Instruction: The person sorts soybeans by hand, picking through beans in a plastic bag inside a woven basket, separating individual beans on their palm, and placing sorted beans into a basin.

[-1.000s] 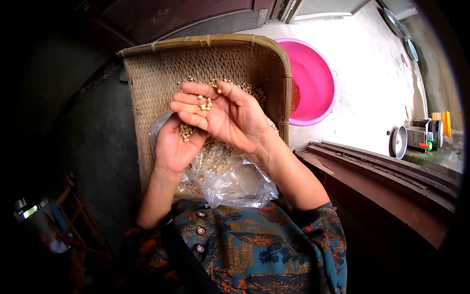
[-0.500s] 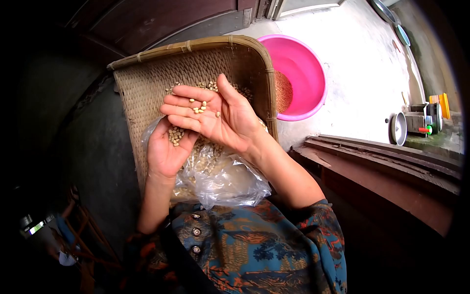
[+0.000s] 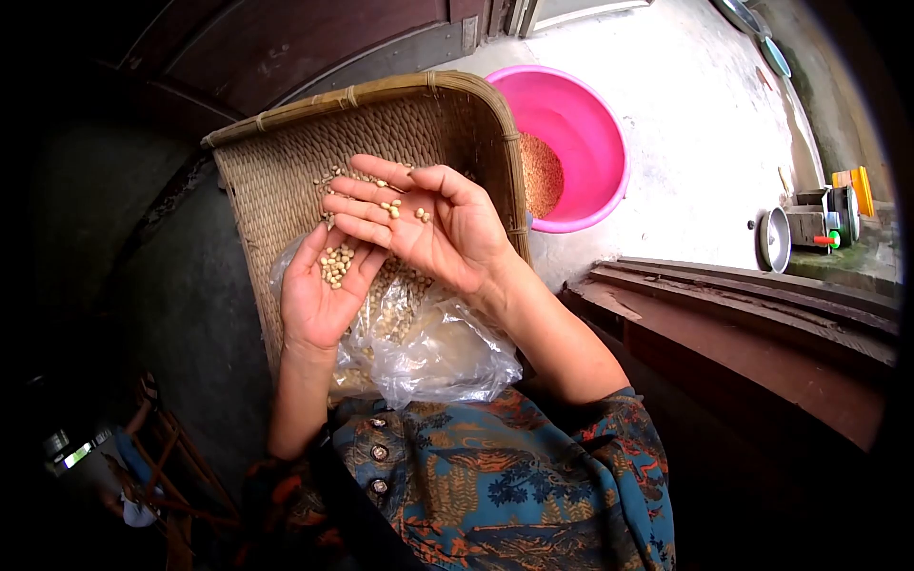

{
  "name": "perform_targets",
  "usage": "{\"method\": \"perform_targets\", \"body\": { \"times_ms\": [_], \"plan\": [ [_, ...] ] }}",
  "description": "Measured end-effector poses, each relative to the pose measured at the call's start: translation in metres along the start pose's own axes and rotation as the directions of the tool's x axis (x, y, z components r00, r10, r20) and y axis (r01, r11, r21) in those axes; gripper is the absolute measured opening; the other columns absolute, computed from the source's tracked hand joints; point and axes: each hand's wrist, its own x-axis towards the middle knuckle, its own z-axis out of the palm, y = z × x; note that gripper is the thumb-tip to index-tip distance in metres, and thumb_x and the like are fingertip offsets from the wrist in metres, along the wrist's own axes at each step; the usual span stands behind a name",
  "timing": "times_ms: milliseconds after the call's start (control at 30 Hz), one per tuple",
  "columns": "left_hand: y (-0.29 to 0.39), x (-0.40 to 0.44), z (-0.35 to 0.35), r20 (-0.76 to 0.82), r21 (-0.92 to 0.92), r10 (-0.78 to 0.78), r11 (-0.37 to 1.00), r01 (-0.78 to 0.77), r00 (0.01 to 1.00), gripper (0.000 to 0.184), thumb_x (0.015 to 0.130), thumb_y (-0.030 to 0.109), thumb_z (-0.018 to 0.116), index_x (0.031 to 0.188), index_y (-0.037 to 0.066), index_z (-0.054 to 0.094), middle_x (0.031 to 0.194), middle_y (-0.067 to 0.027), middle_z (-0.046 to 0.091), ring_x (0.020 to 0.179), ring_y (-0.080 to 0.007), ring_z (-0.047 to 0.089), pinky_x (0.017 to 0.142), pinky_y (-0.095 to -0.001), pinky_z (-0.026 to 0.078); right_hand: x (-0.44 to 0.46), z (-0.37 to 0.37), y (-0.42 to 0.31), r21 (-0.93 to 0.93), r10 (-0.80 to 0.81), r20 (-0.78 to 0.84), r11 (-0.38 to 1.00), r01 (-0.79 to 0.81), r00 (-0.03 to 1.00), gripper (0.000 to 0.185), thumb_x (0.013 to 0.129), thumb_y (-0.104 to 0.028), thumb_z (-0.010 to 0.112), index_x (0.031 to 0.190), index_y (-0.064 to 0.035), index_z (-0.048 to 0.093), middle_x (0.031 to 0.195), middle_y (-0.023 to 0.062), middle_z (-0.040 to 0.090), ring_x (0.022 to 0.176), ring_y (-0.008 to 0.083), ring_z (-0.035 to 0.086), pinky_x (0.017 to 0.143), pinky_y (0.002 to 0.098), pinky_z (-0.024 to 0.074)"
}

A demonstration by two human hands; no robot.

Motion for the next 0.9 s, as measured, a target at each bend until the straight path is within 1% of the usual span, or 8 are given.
{"method": "perform_targets", "body": {
  "times_ms": [67, 167, 267, 300, 467, 600, 767, 900],
  "plan": [
    [0.001, 0.000, -0.003, 0.046, 0.008, -0.008, 1.000, 0.008, 0.999, 0.036, 0.102, 0.021, 0.042, 0.123, -0.005, 0.055, 0.128, -0.0186, 0.058, 0.128, -0.0318, 0.049, 0.117, -0.0513, 0.030, 0.000, -0.004, -0.002, -0.034, -0.035, 0.008, 0.999, 0.035, 0.999, 0.056, 0.095, -0.022, 0.041, 0.141, 0.0104, 0.035, 0.143, 0.0331, 0.038, 0.136, 0.0459, 0.036, 0.115, 0.0548, 0.0301],
    [-0.004, -0.003, 0.029, -0.180, 0.149, 0.068, 0.988, -0.042, 0.981, 0.032, 0.103, 0.024, 0.042, 0.113, -0.001, 0.059, 0.112, -0.0160, 0.062, 0.106, -0.0262, 0.060, 0.094, -0.0400, 0.053, 0.004, -0.007, -0.009, 0.001, -0.049, 0.042, 0.999, 0.049, 0.998, 0.061, 0.098, -0.029, 0.043, 0.143, 0.0097, 0.031, 0.148, 0.0335, 0.029, 0.139, 0.0447, 0.031, 0.116, 0.0538, 0.0273],
    [0.011, -0.001, -0.009, 0.150, 0.080, -0.114, 0.991, 0.103, 0.982, 0.032, 0.104, 0.030, 0.043, 0.098, 0.003, 0.059, 0.085, -0.0080, 0.055, 0.072, -0.0161, 0.055, 0.051, -0.0245, 0.047, 0.009, -0.007, -0.011, 0.107, -0.070, 0.081, 0.992, 0.062, 0.994, 0.072, 0.100, -0.046, 0.041, 0.145, 0.0088, 0.027, 0.150, 0.0333, 0.026, 0.140, 0.0443, 0.029, 0.117, 0.0521, 0.0270],
    [0.007, -0.004, 0.005, -0.038, 0.133, -0.045, 0.990, 0.049, 0.998, 0.035, 0.104, 0.034, 0.044, 0.087, 0.006, 0.055, 0.071, -0.0007, 0.040, 0.055, -0.0092, 0.035, 0.037, -0.0214, 0.022, 0.010, -0.007, -0.009, 0.073, -0.091, 0.065, 0.994, 0.087, 0.994, 0.084, 0.098, -0.060, 0.036, 0.146, 0.0078, 0.025, 0.151, 0.0323, 0.024, 0.141, 0.0436, 0.028, 0.117, 0.0509, 0.0275],
    [-0.010, -0.009, 0.047, 0.066, 0.823, 0.210, 0.541, -0.172, 0.976, 0.016, 0.099, 0.015, 0.053, 0.104, 0.001, 0.061, 0.087, -0.0055, 0.059, 0.074, -0.0140, 0.055, 0.062, -0.0265, 0.042, 0.016, -0.011, 0.000, 0.015, -0.140, 0.064, 0.990, 0.139, 0.988, 0.085, 0.099, -0.061, 0.028, 0.148, 0.0079, 0.021, 0.152, 0.0305, 0.024, 0.142, 0.0422, 0.027, 0.117, 0.0495, 0.0274],
    [-0.027, 0.005, 0.048, 0.601, 0.777, 0.255, -0.407, -0.480, 0.757, 0.022, 0.098, 0.008, 0.057, 0.118, 0.001, 0.062, 0.096, -0.0107, 0.072, 0.084, -0.0168, 0.070, 0.074, -0.0257, 0.053, 0.018, -0.010, 0.005, -0.057, -0.168, 0.046, 0.984, 0.170, 0.985, 0.085, 0.099, -0.061, 0.025, 0.148, 0.0083, 0.020, 0.152, 0.0300, 0.025, 0.141, 0.0409, 0.029, 0.117, 0.0472, 0.0297],
    [-0.029, 0.011, 0.058, 0.601, 0.658, 0.191, -0.670, -0.344, 0.776, 0.023, 0.091, 0.009, 0.064, 0.114, 0.008, 0.063, 0.089, -0.0173, 0.070, 0.079, -0.0315, 0.070, 0.064, -0.0367, 0.054, 0.019, -0.009, 0.011, -0.140, -0.209, 0.024, 0.968, 0.210, 0.978, 0.085, 0.099, -0.061, 0.025, 0.147, 0.0087, 0.022, 0.150, 0.0293, 0.029, 0.139, 0.0388, 0.034, 0.117, 0.0448, 0.0315],
    [-0.029, 0.014, 0.058, 0.532, 0.663, 0.195, -0.701, -0.263, 0.824, 0.018, 0.092, 0.012, 0.063, 0.109, 0.008, 0.060, 0.084, -0.0163, 0.069, 0.074, -0.0330, 0.069, 0.059, -0.0401, 0.052, 0.018, -0.009, 0.013, -0.116, -0.206, -0.003, 0.972, 0.205, 0.978, 0.081, 0.101, -0.058, 0.027, 0.146, 0.0086, 0.026, 0.148, 0.0289, 0.034, 0.137, 0.0382, 0.037, 0.116, 0.0447, 0.0332]
  ]
}}
